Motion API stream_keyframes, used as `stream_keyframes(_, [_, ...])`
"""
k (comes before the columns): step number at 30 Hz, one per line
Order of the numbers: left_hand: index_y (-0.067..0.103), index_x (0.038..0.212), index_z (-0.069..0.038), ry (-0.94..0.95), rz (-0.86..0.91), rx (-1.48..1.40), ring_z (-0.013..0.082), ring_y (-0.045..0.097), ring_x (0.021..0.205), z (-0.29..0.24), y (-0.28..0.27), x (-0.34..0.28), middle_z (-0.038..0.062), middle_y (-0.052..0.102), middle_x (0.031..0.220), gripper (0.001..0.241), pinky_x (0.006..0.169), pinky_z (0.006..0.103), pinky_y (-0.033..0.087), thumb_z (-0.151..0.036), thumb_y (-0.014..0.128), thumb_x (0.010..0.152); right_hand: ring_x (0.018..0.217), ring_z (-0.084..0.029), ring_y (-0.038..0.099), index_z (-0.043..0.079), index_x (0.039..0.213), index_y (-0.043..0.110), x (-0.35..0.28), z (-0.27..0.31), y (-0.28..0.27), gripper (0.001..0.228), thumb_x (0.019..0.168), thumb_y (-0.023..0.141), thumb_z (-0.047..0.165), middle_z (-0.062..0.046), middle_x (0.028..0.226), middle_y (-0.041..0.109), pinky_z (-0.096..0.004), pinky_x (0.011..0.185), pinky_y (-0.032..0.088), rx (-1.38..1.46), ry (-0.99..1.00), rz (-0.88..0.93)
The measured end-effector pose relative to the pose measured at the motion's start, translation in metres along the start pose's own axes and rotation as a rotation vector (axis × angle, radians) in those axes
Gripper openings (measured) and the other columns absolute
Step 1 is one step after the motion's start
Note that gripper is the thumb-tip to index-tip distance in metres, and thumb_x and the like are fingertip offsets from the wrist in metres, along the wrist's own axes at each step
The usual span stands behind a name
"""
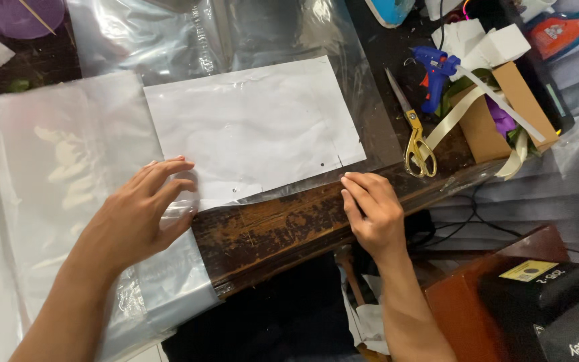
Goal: The person places a white paper template on a clear plastic sheet and smooths it out. They use a hot glue gun to apply adhesive to the plastic sheet and then attach a beige ribbon to create a handle. The person repeats the process on the other side and trims the ribbon with scissors.
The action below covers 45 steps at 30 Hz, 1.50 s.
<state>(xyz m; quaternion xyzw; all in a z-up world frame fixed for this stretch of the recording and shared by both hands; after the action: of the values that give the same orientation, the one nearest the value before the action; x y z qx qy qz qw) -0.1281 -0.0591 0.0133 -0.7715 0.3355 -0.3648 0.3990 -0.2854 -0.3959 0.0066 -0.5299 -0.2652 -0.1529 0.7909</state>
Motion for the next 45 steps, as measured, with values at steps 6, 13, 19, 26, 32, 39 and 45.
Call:
stream_keyframes(6, [0.063,0.103,-0.009,-0.007,-0.001,-0.027,0.0418,0.06,0.145,-0.003,-0.001,0.0,0.019,0.066,0.144,0.017,0.121,0.0549,0.049,-0.017,0.073,0.093,0.119,-0.034,0.072,-0.004,0.121,0.081,0.0,-0.011,0.001,0.018,0.108,0.071,0.004,-0.016,0.126,0.077,-0.048,0.108,0.056,-0.156,0.119,-0.016])
stream_keyframes(13, [0.061,0.109,-0.01,-0.121,0.05,-0.009,0.0375,0.061,0.145,0.002,0.003,-0.002,0.016,0.061,0.152,0.028,0.097,0.0473,0.058,-0.027,0.079,0.095,0.12,-0.037,0.066,-0.004,0.123,0.079,-0.002,-0.007,0.001,0.021,0.109,0.068,0.006,-0.019,0.127,0.072,-0.05,0.109,0.057,-0.071,0.145,0.01])
stream_keyframes(19, [0.059,0.112,-0.011,-0.121,0.028,-0.007,0.0372,0.064,0.141,0.006,0.007,-0.005,0.017,0.059,0.154,0.02,0.092,0.0468,0.058,-0.021,0.073,0.101,0.118,-0.036,0.066,-0.004,0.126,0.079,0.011,-0.026,-0.003,0.023,0.11,0.07,0.008,-0.019,0.129,0.072,-0.048,0.106,0.056,-0.108,0.227,-0.006])
stream_keyframes(26, [0.063,0.113,-0.012,-0.246,0.034,0.088,0.0324,0.064,0.133,0.007,0.002,-0.007,0.01,0.063,0.145,0.031,0.071,0.0486,0.063,-0.026,0.081,0.092,0.113,-0.035,0.06,-0.003,0.132,0.078,0.022,-0.055,0.013,0.029,0.109,0.074,0.015,-0.015,0.121,0.065,-0.05,0.099,0.054,-0.145,0.379,0.038])
stream_keyframes(32, [0.065,0.108,-0.014,-0.252,0.03,0.171,0.0285,0.067,0.131,0.006,-0.002,-0.009,0.003,0.068,0.133,0.032,0.067,0.045,0.064,-0.031,0.084,0.09,0.112,-0.035,0.059,0.0,0.13,0.078,0.021,-0.058,0.015,0.026,0.108,0.073,0.014,-0.015,0.12,0.064,-0.05,0.099,0.051,-0.168,0.385,0.025])
stream_keyframes(39, [0.066,0.103,-0.015,-0.154,-0.038,0.181,0.0271,0.072,0.135,0.002,-0.001,-0.01,0.002,0.072,0.126,0.019,0.071,0.0414,0.06,-0.022,0.081,0.094,0.113,-0.036,0.058,0.002,0.133,0.077,0.027,-0.064,0.014,0.028,0.108,0.073,0.014,-0.014,0.122,0.061,-0.051,0.101,0.052,-0.141,0.381,0.068])
stream_keyframes(45, [0.067,0.112,-0.014,-0.128,-0.036,0.095,0.0344,0.07,0.12,0.005,-0.006,-0.006,0.007,0.069,0.135,0.041,0.107,0.0509,0.054,-0.032,0.091,0.084,0.121,-0.034,0.069,0.006,0.125,0.077,0.113,-0.054,0.039,0.023,0.108,0.072,0.02,-0.015,0.127,0.072,-0.048,0.104,0.053,0.18,0.206,0.286])
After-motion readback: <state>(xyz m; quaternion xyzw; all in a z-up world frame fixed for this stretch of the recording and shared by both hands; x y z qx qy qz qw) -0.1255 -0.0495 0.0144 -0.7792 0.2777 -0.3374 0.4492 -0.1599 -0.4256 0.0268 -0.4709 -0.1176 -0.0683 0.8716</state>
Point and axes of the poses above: each hand's wrist, its own x-axis towards the middle knuckle, its own y-axis out of the palm, z = x × y, the point moved 5 cm from there along x, towards the middle knuckle
